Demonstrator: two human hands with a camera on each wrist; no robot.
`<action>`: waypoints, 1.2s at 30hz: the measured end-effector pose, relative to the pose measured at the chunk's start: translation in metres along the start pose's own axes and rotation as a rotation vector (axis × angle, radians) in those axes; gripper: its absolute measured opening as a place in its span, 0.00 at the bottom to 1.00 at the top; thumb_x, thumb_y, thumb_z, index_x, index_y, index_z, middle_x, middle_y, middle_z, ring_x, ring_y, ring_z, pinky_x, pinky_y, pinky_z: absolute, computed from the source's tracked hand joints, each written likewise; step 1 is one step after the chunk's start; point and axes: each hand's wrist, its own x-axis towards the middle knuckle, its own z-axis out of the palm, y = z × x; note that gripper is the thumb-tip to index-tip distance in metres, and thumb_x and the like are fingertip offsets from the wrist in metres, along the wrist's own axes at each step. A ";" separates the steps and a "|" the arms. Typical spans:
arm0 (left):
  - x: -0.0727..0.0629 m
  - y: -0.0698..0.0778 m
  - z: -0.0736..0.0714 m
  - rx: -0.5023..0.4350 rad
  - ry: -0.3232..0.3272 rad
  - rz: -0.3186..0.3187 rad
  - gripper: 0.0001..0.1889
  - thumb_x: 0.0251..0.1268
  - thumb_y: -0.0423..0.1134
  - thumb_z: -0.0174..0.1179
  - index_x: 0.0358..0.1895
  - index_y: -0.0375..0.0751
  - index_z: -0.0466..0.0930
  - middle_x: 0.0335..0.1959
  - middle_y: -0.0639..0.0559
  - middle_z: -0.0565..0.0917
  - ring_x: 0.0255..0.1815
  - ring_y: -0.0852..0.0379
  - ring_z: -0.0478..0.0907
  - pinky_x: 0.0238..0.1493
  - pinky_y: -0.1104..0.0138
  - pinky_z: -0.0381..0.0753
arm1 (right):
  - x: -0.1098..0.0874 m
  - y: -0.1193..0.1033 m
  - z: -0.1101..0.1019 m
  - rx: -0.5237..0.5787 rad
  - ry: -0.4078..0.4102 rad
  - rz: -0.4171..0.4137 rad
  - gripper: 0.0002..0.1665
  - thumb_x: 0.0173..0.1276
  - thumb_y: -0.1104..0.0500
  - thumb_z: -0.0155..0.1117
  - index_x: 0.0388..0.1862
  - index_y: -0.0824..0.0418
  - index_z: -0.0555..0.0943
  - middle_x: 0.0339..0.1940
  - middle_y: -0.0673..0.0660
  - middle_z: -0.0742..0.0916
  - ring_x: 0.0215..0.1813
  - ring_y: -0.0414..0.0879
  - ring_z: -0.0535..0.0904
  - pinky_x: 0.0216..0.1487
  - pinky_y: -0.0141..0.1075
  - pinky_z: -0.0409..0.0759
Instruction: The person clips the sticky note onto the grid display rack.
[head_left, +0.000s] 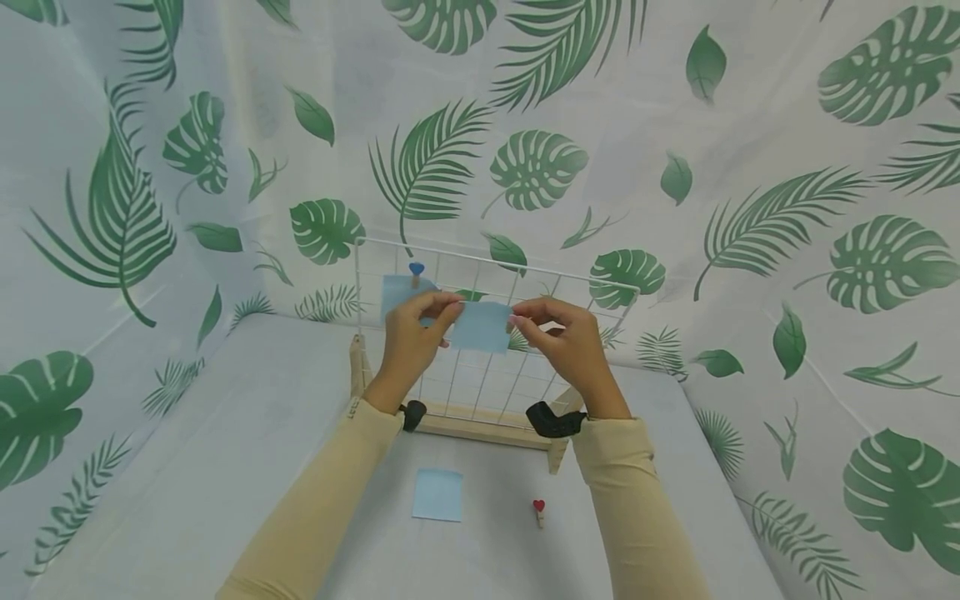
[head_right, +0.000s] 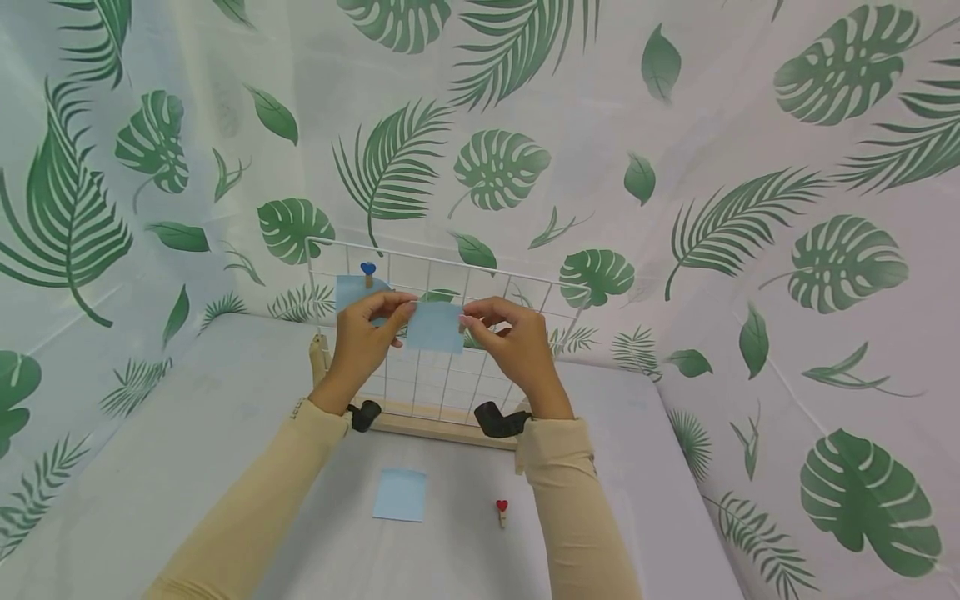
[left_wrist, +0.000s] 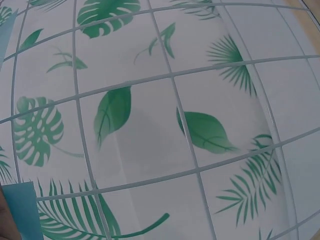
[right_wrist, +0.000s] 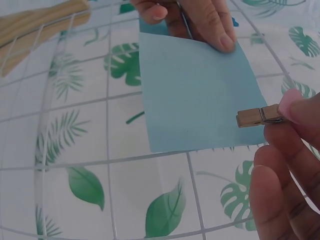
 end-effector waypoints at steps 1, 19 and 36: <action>0.000 0.000 0.000 0.000 0.002 0.001 0.09 0.79 0.36 0.67 0.51 0.33 0.90 0.43 0.42 0.91 0.41 0.47 0.87 0.29 0.71 0.87 | 0.001 0.000 0.000 -0.005 0.003 -0.002 0.07 0.75 0.67 0.71 0.48 0.69 0.90 0.44 0.64 0.92 0.40 0.37 0.84 0.40 0.24 0.84; 0.006 0.003 0.001 0.003 0.020 0.023 0.09 0.78 0.36 0.68 0.51 0.33 0.90 0.40 0.41 0.91 0.38 0.45 0.89 0.27 0.71 0.87 | 0.014 -0.005 0.005 -0.103 0.066 -0.105 0.04 0.73 0.69 0.71 0.44 0.68 0.90 0.41 0.62 0.93 0.39 0.49 0.85 0.34 0.24 0.78; 0.011 0.001 0.006 0.002 0.051 0.051 0.08 0.77 0.35 0.69 0.49 0.33 0.90 0.35 0.43 0.90 0.33 0.47 0.87 0.25 0.70 0.86 | 0.027 -0.009 0.009 -0.162 0.180 -0.277 0.03 0.74 0.72 0.69 0.41 0.71 0.89 0.37 0.65 0.92 0.17 0.52 0.79 0.22 0.22 0.70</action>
